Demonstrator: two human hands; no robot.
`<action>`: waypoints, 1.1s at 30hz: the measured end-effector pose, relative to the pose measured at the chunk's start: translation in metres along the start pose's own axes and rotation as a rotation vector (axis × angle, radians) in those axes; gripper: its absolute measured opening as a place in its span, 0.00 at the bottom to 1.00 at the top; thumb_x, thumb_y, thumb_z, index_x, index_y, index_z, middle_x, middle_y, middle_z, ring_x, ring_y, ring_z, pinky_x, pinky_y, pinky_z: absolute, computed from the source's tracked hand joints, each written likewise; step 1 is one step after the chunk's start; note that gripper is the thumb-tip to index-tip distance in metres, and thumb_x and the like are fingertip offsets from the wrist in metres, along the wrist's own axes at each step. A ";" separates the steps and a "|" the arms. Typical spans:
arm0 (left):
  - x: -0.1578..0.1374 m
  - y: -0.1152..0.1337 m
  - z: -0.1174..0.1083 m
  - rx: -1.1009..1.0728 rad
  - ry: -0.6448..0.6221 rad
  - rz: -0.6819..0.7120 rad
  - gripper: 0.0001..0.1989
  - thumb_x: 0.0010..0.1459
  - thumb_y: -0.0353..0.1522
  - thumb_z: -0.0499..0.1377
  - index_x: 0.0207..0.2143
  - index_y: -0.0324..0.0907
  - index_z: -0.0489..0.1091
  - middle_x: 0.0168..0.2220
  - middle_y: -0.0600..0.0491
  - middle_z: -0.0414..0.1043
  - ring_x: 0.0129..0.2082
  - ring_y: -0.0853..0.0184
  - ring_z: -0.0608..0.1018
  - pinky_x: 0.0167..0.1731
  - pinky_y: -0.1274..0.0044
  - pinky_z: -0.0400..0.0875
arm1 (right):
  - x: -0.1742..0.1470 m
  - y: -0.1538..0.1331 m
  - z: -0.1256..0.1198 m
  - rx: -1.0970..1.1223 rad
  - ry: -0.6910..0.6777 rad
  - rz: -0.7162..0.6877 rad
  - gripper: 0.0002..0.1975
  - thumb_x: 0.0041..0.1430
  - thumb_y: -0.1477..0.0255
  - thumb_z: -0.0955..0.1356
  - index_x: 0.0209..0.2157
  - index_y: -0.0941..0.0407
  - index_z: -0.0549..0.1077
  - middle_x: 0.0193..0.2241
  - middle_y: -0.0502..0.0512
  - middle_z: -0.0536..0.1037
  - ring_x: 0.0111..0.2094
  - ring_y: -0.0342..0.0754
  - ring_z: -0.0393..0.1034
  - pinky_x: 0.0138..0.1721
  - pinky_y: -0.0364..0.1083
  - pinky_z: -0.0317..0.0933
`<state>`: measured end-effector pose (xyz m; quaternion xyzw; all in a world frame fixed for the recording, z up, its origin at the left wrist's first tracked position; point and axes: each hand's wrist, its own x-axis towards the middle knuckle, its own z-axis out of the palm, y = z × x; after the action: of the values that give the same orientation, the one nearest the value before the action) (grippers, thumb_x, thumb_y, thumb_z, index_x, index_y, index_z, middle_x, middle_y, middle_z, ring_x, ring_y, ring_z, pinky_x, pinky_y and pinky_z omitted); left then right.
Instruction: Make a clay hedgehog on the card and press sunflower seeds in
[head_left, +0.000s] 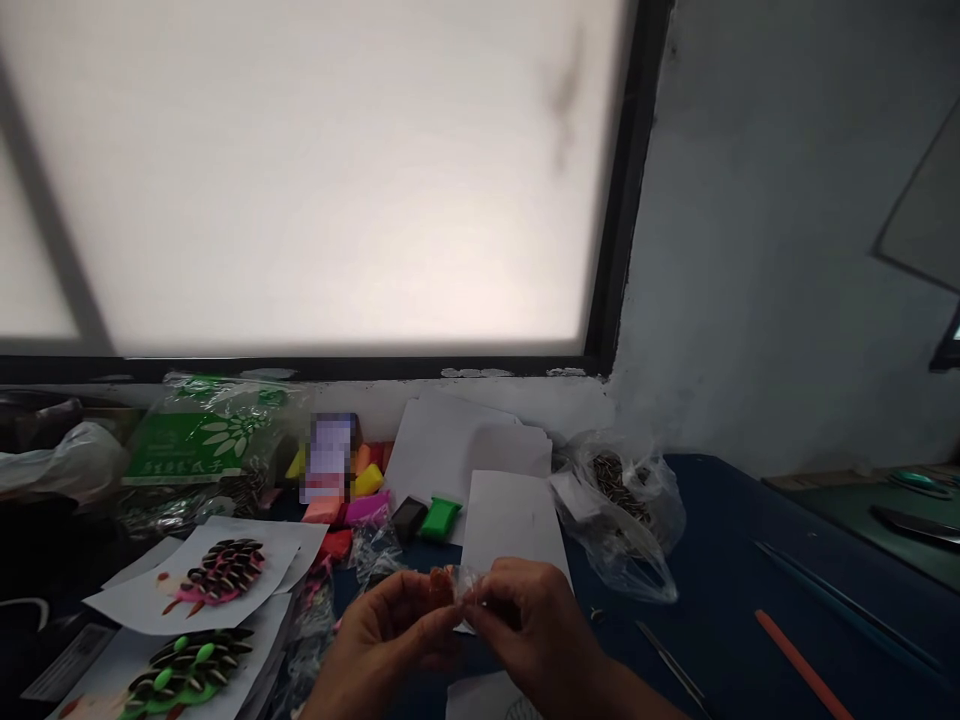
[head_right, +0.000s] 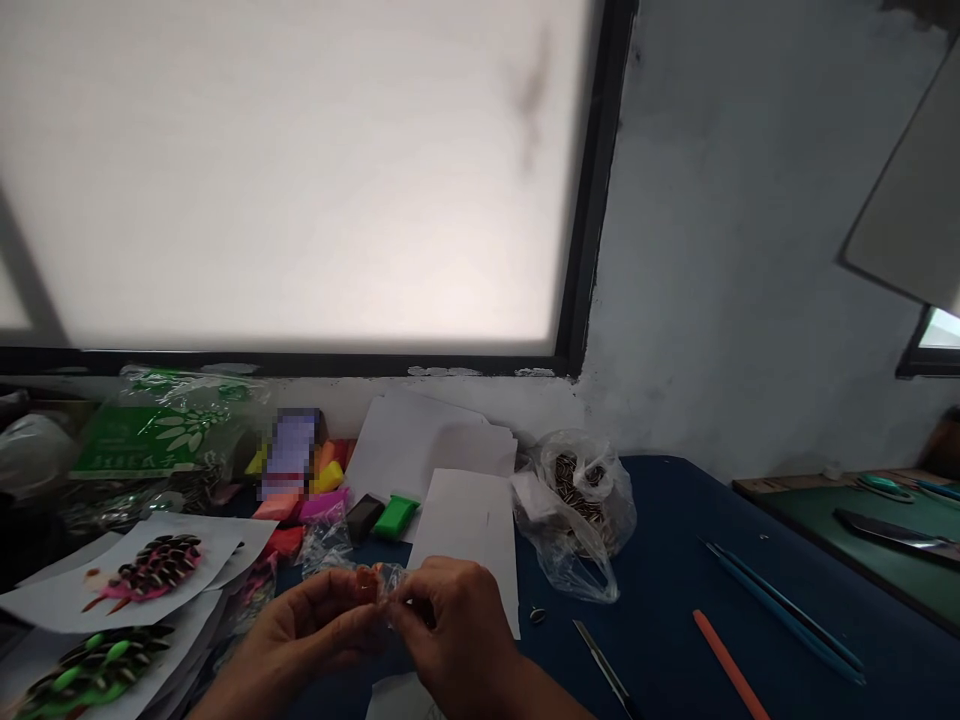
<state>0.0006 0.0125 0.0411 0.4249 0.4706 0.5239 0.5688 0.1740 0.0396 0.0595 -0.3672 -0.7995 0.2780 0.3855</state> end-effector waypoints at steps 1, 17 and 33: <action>0.000 0.000 -0.001 0.005 -0.013 0.005 0.26 0.35 0.50 0.74 0.29 0.40 0.75 0.28 0.51 0.79 0.27 0.62 0.80 0.29 0.74 0.76 | 0.000 -0.001 -0.001 0.015 -0.022 0.016 0.10 0.57 0.75 0.68 0.24 0.59 0.79 0.21 0.51 0.72 0.23 0.42 0.63 0.24 0.40 0.52; 0.000 -0.004 -0.003 0.019 -0.089 -0.033 0.24 0.40 0.51 0.72 0.25 0.41 0.71 0.23 0.55 0.74 0.24 0.66 0.76 0.27 0.77 0.71 | 0.003 -0.004 -0.010 0.344 -0.144 0.302 0.08 0.53 0.70 0.70 0.28 0.59 0.82 0.18 0.48 0.69 0.22 0.41 0.57 0.24 0.41 0.51; 0.000 0.005 -0.002 0.037 -0.065 -0.018 0.27 0.40 0.54 0.71 0.24 0.41 0.68 0.23 0.54 0.75 0.21 0.66 0.77 0.21 0.77 0.70 | 0.003 -0.006 -0.005 0.217 -0.046 0.159 0.08 0.55 0.73 0.69 0.25 0.58 0.80 0.21 0.50 0.71 0.23 0.42 0.60 0.23 0.41 0.51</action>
<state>-0.0022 0.0127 0.0458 0.4478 0.4652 0.4960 0.5805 0.1745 0.0391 0.0683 -0.3789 -0.7419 0.4010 0.3812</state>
